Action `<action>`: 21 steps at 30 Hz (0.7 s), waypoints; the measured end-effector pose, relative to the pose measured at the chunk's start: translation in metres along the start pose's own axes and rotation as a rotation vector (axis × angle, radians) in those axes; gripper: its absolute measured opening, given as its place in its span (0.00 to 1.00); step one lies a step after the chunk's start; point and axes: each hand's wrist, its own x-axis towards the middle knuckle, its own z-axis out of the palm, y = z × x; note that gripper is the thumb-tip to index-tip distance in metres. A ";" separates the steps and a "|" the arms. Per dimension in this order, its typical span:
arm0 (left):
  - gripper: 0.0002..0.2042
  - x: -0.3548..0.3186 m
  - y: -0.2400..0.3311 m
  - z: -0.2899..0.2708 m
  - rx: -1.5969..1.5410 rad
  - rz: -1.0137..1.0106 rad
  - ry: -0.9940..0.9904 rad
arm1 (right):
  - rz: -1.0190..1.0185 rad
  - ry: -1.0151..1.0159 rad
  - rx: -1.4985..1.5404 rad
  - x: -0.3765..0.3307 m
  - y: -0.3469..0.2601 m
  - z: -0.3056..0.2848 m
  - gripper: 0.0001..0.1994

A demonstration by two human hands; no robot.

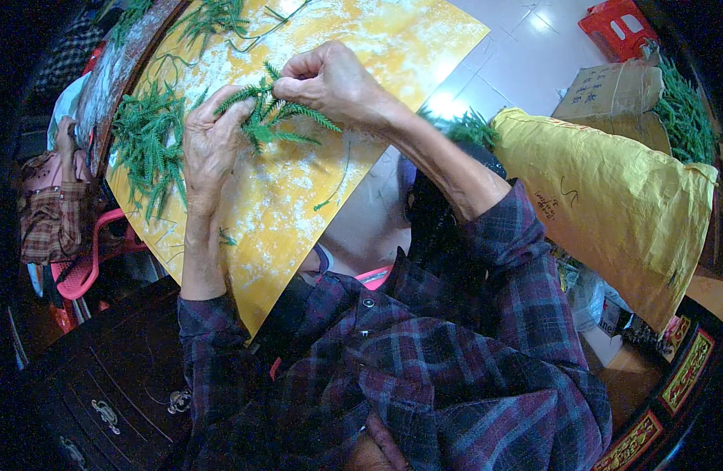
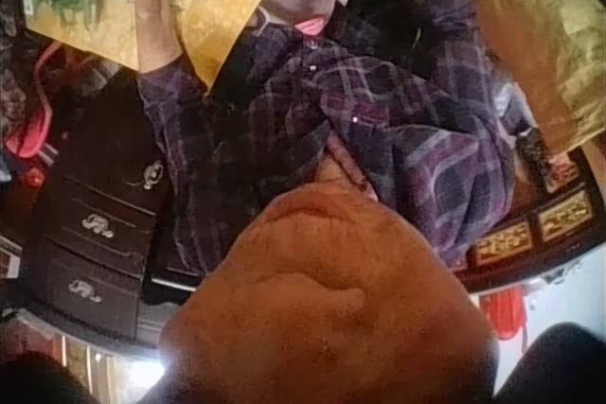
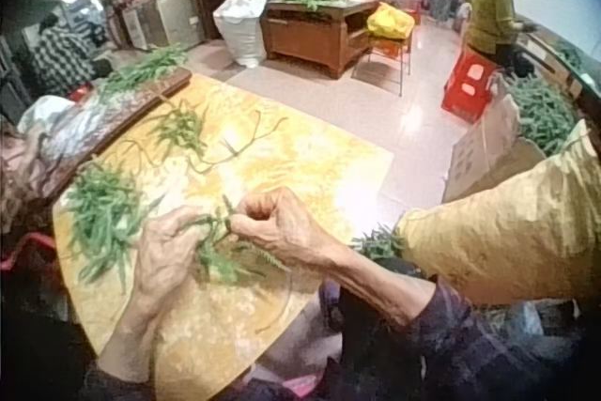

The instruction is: Assembling artificial pine branches by twisting green plastic needles onto a wire frame.

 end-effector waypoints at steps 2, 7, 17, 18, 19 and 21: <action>0.08 -0.001 0.001 0.001 -0.085 -0.089 -0.016 | 0.003 -0.009 -0.025 0.000 0.001 0.000 0.10; 0.08 -0.002 0.008 0.005 0.000 0.015 0.004 | 0.006 -0.033 -0.009 0.002 0.006 -0.005 0.09; 0.10 0.003 -0.002 0.000 0.246 0.183 0.096 | 0.001 -0.152 -0.132 0.002 -0.002 -0.012 0.12; 0.10 0.003 -0.001 0.001 0.245 0.184 0.094 | 0.002 -0.149 -0.132 0.001 0.000 -0.011 0.12; 0.09 0.003 -0.001 0.002 0.290 0.249 0.096 | -0.010 -0.115 -0.100 0.002 0.002 -0.010 0.11; 0.09 0.002 0.001 0.003 0.336 0.314 0.097 | -0.023 -0.081 -0.067 0.002 0.004 -0.009 0.10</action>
